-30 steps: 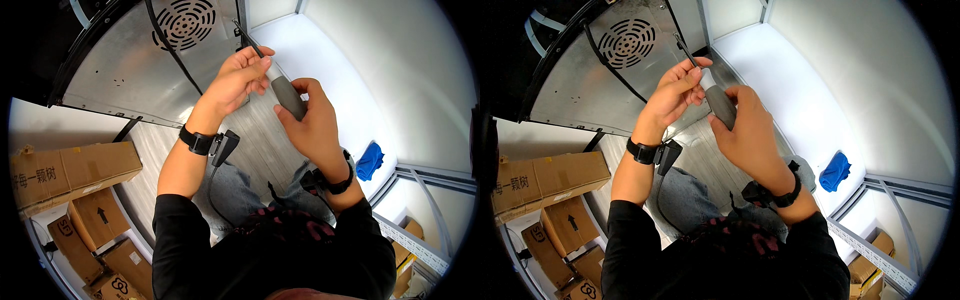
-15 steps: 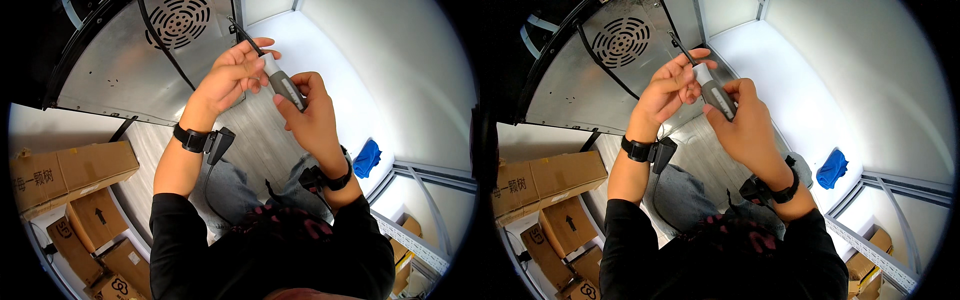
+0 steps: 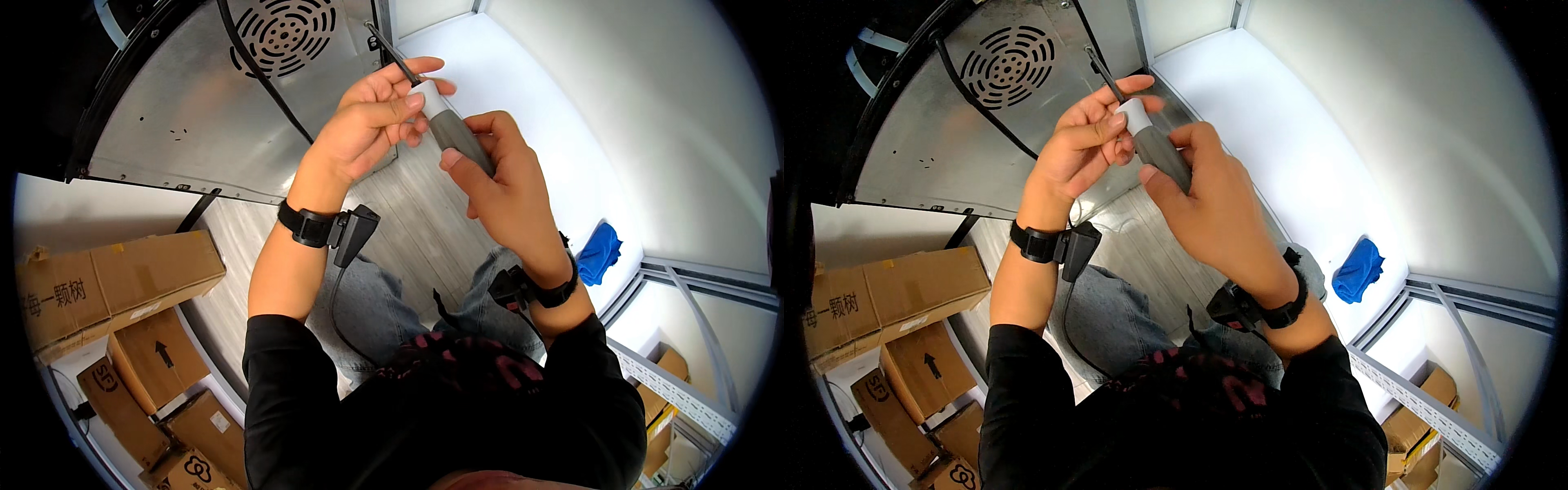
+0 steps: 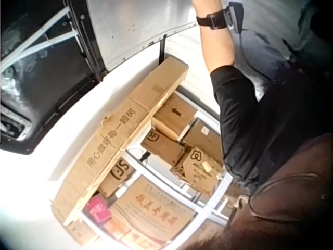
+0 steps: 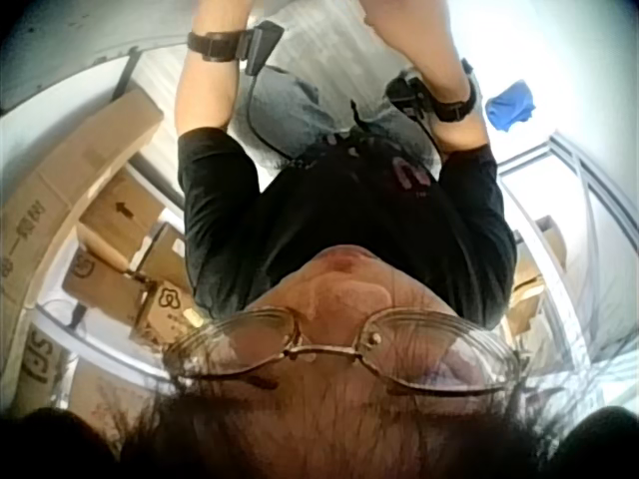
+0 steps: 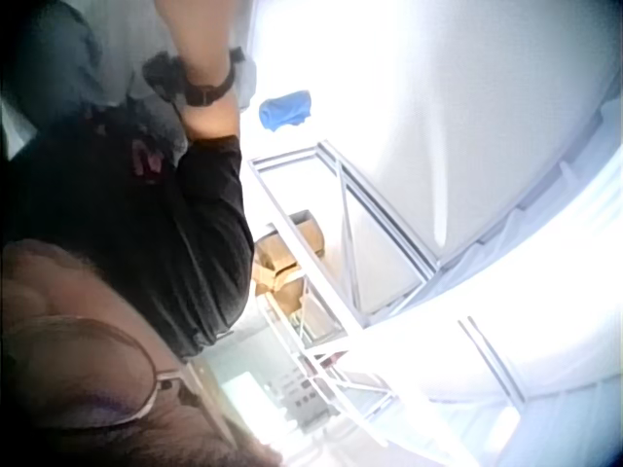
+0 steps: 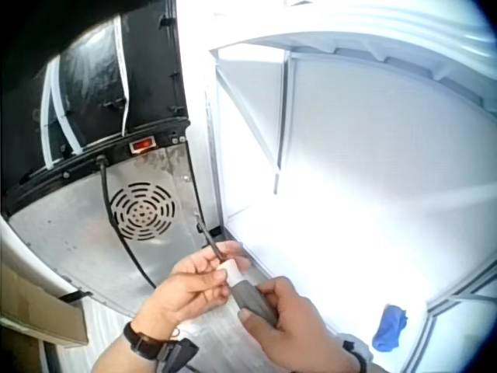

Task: The person uses a screwdriver to fasten screws into the underside of a white appliance, likely a refrigerator or freezer. They then lift and position a black plastic cover onto the appliance's bottom, securing it with additional screws.

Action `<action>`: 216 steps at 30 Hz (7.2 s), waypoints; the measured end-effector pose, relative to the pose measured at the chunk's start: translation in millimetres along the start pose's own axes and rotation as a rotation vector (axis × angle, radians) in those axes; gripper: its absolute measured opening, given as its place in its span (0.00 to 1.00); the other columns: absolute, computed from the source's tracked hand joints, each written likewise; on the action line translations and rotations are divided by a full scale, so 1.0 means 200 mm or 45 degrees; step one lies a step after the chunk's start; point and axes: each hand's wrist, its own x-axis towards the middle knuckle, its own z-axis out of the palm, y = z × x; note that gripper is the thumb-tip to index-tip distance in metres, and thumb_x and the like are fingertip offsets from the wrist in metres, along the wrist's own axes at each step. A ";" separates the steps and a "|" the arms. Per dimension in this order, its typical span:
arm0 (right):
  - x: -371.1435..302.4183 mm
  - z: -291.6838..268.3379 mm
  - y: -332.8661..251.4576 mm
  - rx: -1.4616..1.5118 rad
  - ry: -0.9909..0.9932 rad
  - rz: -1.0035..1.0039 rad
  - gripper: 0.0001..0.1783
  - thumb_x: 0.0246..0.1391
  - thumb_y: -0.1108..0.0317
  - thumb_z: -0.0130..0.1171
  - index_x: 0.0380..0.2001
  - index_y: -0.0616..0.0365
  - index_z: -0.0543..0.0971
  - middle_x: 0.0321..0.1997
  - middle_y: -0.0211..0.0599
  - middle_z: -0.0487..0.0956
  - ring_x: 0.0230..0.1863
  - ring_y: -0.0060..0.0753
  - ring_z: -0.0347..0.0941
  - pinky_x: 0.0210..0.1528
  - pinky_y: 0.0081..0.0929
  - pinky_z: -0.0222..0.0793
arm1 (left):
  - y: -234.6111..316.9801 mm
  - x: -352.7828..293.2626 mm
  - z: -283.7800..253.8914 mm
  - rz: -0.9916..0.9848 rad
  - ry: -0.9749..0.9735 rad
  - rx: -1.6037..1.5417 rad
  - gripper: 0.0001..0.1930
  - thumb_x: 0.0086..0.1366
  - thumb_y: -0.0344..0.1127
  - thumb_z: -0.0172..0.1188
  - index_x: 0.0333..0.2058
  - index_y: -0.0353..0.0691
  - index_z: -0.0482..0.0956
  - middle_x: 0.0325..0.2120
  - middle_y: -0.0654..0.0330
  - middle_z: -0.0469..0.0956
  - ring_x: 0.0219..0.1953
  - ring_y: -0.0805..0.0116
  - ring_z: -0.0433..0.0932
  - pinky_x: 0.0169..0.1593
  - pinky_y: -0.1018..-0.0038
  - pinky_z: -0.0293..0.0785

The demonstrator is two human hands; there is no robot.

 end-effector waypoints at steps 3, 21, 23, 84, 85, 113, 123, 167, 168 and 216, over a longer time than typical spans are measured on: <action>0.00 0.00 0.01 -0.116 0.005 -0.064 0.24 0.46 0.66 0.63 0.42 0.64 0.65 0.34 0.52 0.75 0.28 0.43 0.74 0.30 0.32 0.68 | 0.00 0.00 -0.02 -0.008 0.006 0.061 0.14 0.64 0.31 0.53 0.49 0.37 0.68 0.37 0.58 0.76 0.23 0.82 0.74 0.24 0.86 0.67; 0.00 0.08 0.09 -0.334 0.448 -0.427 0.20 0.47 0.67 0.61 0.40 0.65 0.68 0.32 0.48 0.76 0.27 0.43 0.75 0.30 0.32 0.69 | -0.04 0.01 -0.03 -0.072 0.076 0.041 0.15 0.64 0.31 0.53 0.49 0.33 0.68 0.37 0.59 0.75 0.25 0.79 0.73 0.30 0.83 0.72; 0.02 0.07 0.12 -0.261 0.418 -0.465 0.20 0.47 0.67 0.61 0.41 0.64 0.68 0.31 0.46 0.76 0.27 0.42 0.74 0.30 0.32 0.69 | -0.05 0.02 -0.03 -0.081 0.085 -0.014 0.15 0.64 0.30 0.53 0.49 0.33 0.69 0.30 0.63 0.75 0.25 0.79 0.73 0.30 0.82 0.73; 0.02 0.06 0.13 0.209 0.116 -0.173 0.25 0.50 0.67 0.60 0.48 0.60 0.62 0.39 0.41 0.75 0.27 0.20 0.71 0.21 0.15 0.64 | -0.07 0.00 -0.02 0.068 0.105 0.074 0.13 0.63 0.31 0.56 0.44 0.37 0.68 0.28 0.63 0.75 0.24 0.76 0.74 0.27 0.82 0.71; 0.02 0.05 0.11 0.370 0.079 -0.112 0.25 0.50 0.67 0.60 0.48 0.60 0.62 0.39 0.41 0.76 0.26 0.20 0.71 0.20 0.15 0.63 | -0.06 0.01 0.00 0.067 0.142 0.111 0.14 0.63 0.32 0.56 0.45 0.37 0.67 0.27 0.64 0.75 0.25 0.76 0.74 0.27 0.82 0.71; 0.00 -0.10 0.49 0.317 -0.158 0.118 0.19 0.43 0.72 0.62 0.41 0.59 0.70 0.37 0.36 0.72 0.24 0.23 0.71 0.25 0.20 0.67 | -0.40 -0.09 -0.03 -0.257 0.543 0.241 0.09 0.63 0.30 0.55 0.41 0.36 0.69 0.26 0.62 0.73 0.28 0.68 0.79 0.32 0.75 0.76; -0.07 -0.35 0.21 0.400 -0.545 0.341 0.19 0.40 0.78 0.61 0.39 0.59 0.69 0.26 0.32 0.74 0.21 0.20 0.71 0.23 0.18 0.67 | -0.10 -0.38 0.14 -0.424 0.296 0.196 0.14 0.68 0.39 0.49 0.43 0.33 0.75 0.36 0.52 0.80 0.36 0.65 0.79 0.39 0.74 0.75; -0.33 -1.28 -2.07 0.613 0.122 0.243 0.12 0.47 0.75 0.56 0.38 0.62 0.74 0.20 0.27 0.71 0.18 0.17 0.65 0.20 0.15 0.59 | 1.85 -0.07 1.13 -0.425 0.123 0.603 0.12 0.64 0.32 0.53 0.45 0.37 0.71 0.36 0.60 0.76 0.35 0.71 0.77 0.38 0.76 0.74; -0.27 -1.34 -2.06 0.600 0.158 0.269 0.13 0.46 0.74 0.57 0.38 0.65 0.73 0.20 0.28 0.70 0.18 0.18 0.65 0.20 0.17 0.59 | 1.86 0.05 1.18 -0.423 0.156 0.562 0.12 0.64 0.32 0.53 0.46 0.36 0.71 0.37 0.59 0.75 0.35 0.70 0.77 0.39 0.75 0.74; 0.54 -1.60 -1.72 0.913 0.526 0.358 0.12 0.49 0.75 0.55 0.38 0.58 0.69 0.49 0.40 0.72 0.47 0.36 0.74 0.31 0.27 0.71 | 1.72 0.88 1.12 -0.156 0.588 0.101 0.10 0.64 0.22 0.50 0.43 0.35 0.64 0.37 0.48 0.76 0.36 0.58 0.80 0.39 0.73 0.82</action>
